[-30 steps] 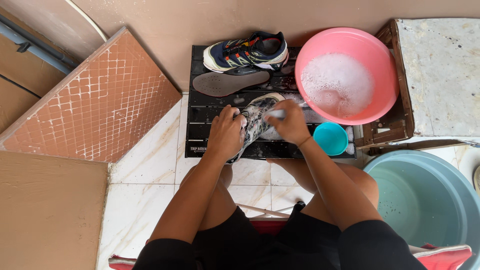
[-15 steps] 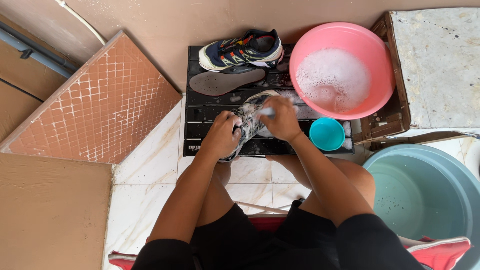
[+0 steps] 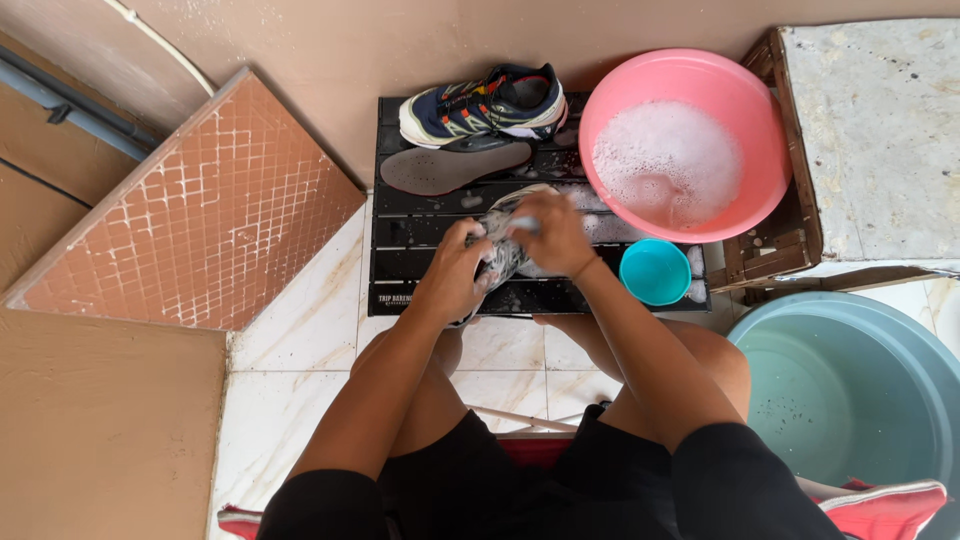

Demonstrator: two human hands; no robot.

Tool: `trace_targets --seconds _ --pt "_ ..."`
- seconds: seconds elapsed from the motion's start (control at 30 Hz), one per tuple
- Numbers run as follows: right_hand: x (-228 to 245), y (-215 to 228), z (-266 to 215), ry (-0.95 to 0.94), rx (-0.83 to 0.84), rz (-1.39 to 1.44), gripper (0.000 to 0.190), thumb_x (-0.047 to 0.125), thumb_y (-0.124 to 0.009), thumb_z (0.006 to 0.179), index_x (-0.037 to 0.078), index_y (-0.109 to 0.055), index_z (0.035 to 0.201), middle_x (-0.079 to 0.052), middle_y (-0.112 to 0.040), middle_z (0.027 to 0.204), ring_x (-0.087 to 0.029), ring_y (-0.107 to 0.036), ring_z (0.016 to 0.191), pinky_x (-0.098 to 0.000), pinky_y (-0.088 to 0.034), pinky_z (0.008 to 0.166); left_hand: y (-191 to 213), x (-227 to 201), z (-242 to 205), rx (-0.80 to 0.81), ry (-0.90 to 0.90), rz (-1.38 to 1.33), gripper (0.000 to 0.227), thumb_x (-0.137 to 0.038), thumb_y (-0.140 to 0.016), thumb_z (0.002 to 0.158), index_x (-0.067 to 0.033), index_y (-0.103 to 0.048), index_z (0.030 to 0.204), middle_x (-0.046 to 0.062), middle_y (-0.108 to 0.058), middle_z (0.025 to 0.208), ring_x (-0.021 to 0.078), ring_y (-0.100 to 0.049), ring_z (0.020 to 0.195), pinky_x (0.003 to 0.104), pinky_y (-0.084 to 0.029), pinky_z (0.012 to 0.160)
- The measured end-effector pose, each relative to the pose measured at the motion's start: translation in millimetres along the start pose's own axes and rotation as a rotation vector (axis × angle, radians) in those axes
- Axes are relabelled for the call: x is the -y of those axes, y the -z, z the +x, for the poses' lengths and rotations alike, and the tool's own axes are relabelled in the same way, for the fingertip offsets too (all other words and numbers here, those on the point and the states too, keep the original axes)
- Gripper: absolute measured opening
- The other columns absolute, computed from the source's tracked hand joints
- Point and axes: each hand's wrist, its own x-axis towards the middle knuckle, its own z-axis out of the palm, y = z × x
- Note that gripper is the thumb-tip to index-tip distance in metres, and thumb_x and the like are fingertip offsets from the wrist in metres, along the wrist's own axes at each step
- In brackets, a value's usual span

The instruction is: The person scrubs a white and blue sneaker with a brush and soapy water. They hold the shoe in their left hand and scrub the upper and sides with the brush in their right hand, working over a black crate.

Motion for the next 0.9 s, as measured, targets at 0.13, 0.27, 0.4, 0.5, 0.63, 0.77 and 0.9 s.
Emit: trace_targets --seconds 0.13,0.27,0.4,0.5,0.63,0.77,0.9 --pt "19 10 -4 -0.377 0.045 -0.323 0.014 0.029 -0.082 0.082 0.026 -0.077 0.094 0.002 -0.067 0.114 -0.041 -0.060 0.110 -0.0629 -0.053 0.086 5 -3 -1 -0.012 0.007 -0.020 0.023 -0.012 -0.080 0.090 -0.0072 -0.061 0.103 0.015 -0.046 0.136 0.0498 -0.036 0.148 0.084 -0.042 0.104" --pt "15 18 -9 -0.445 0.221 0.037 0.011 0.020 -0.072 0.092 0.017 -0.075 0.102 -0.011 -0.063 0.126 -0.044 -0.054 0.121 -0.0618 -0.045 0.099 10 -1 1 -0.025 0.014 -0.072 0.022 -0.011 -0.080 0.090 -0.0062 -0.059 0.093 0.017 -0.047 0.134 0.0531 -0.039 0.146 0.082 -0.042 0.108" --pt "15 9 -21 -0.395 0.154 -0.423 0.017 0.033 -0.076 0.087 0.025 -0.073 0.102 0.004 -0.061 0.127 -0.037 -0.053 0.124 -0.0584 -0.048 0.099 27 -20 -5 0.034 -0.072 -0.134 0.011 -0.012 -0.074 0.094 -0.0048 -0.067 0.098 0.023 -0.046 0.142 0.0573 -0.028 0.150 0.090 -0.034 0.106" --pt "5 13 -24 -0.453 0.131 -0.314 0.015 0.030 -0.077 0.087 0.024 -0.075 0.100 0.003 -0.063 0.126 -0.036 -0.055 0.124 -0.0582 -0.048 0.099 12 18 -1 -0.014 -0.102 -0.105 0.010 -0.008 -0.070 0.091 -0.0126 -0.078 0.096 0.017 -0.053 0.142 0.0543 -0.032 0.150 0.082 -0.031 0.114" --pt "-34 15 -29 -0.349 -0.036 -0.102 0.014 0.027 -0.083 0.088 0.016 -0.076 0.095 -0.010 -0.071 0.109 -0.044 -0.067 0.107 -0.0559 -0.050 0.092 29 -4 -11 0.056 0.022 0.125 0.014 -0.013 -0.077 0.087 -0.0144 -0.077 0.100 0.015 -0.047 0.150 0.0492 -0.024 0.155 0.085 -0.031 0.111" --pt "-33 15 -34 -0.383 -0.037 -0.084 0.016 0.028 -0.083 0.089 0.015 -0.076 0.096 -0.010 -0.070 0.110 -0.039 -0.068 0.110 -0.0473 -0.042 0.106 25 -30 -8 -0.030 0.126 0.582 0.010 -0.023 -0.087 0.079 -0.0177 -0.079 0.083 0.013 -0.052 0.150 0.0456 -0.022 0.158 0.082 -0.020 0.115" --pt "-33 13 -34 -0.371 -0.039 -0.096 0.018 0.027 -0.085 0.088 0.014 -0.077 0.098 -0.012 -0.070 0.111 -0.041 -0.068 0.109 -0.0484 -0.041 0.107 20 -38 -8 -0.121 0.161 0.805 0.009 -0.019 -0.088 0.079 -0.0138 -0.080 0.079 0.016 -0.056 0.149 0.0482 -0.025 0.156 0.080 -0.017 0.119"
